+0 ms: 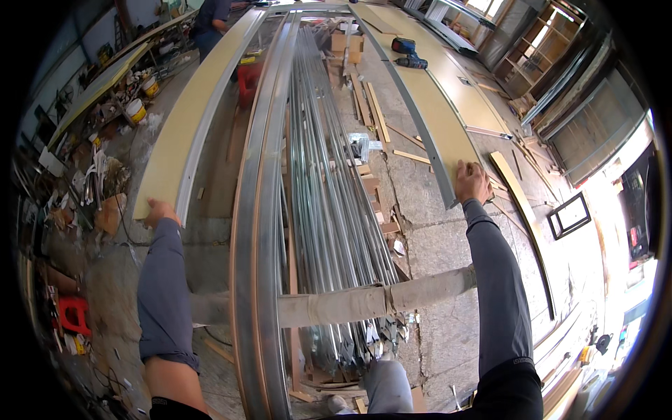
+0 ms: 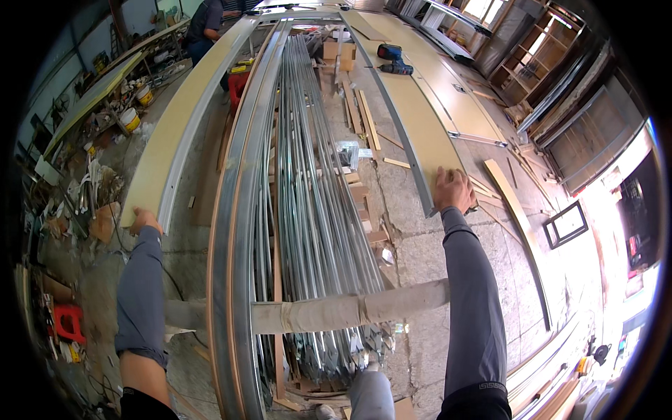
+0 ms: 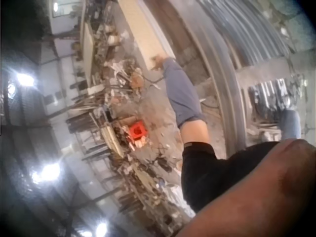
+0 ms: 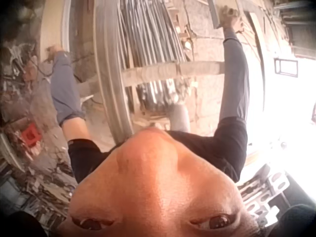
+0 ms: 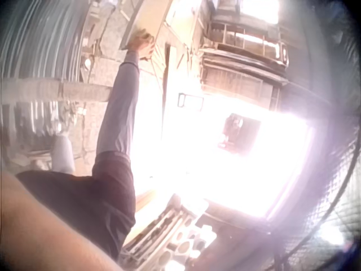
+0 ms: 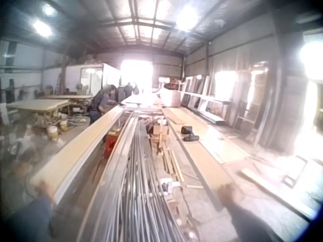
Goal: The person positions a long metal trim piece along a wooden frame, then places a large white panel onto the frame. They use a nail gun to fasten the panel and trim, then apply sealant along the trim with a caulking gun. Finally, they use a utility knife to trim excess material from the panel edge.
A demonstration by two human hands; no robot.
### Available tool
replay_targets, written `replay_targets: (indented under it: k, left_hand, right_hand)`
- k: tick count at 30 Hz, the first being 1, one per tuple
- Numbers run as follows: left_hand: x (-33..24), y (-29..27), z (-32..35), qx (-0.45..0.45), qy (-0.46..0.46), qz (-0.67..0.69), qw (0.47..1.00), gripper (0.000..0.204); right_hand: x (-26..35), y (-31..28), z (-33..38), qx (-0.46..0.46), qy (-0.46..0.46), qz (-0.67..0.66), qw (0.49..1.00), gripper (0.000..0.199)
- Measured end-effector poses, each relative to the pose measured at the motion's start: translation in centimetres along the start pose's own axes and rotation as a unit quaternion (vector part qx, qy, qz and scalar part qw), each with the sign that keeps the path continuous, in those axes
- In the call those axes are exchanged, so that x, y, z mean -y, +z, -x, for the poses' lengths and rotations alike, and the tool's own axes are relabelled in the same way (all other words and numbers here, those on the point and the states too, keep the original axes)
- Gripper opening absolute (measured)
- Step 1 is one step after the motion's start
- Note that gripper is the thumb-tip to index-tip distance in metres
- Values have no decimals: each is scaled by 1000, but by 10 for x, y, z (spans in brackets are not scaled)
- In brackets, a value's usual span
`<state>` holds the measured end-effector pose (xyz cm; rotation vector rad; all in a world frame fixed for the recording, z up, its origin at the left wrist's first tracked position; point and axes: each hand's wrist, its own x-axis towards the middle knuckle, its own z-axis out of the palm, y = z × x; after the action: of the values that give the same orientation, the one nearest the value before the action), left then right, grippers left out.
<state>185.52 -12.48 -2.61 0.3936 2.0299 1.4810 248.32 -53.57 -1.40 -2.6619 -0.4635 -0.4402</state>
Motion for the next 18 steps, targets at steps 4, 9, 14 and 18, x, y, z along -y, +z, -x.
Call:
replay_targets:
  k: [4,9,14,18]
  left_hand:
    - [0,-2,-15,-10,20,-27,999,79]
    - [-2,-1,-1,4,0,-20,1000,78]
    - [-1,0,-16,-18,-10,-34,999,79]
    - [2,4,-12,0,-25,-8,1000,82]
  right_hand:
    - [8,2,2,9,-13,16,1000,60]
    - [-6,10,-6,16,-62,43,997,61]
    - [-5,16,-5,32,-85,52,995,61]
    - [-6,10,-7,25,-81,59,995,60]
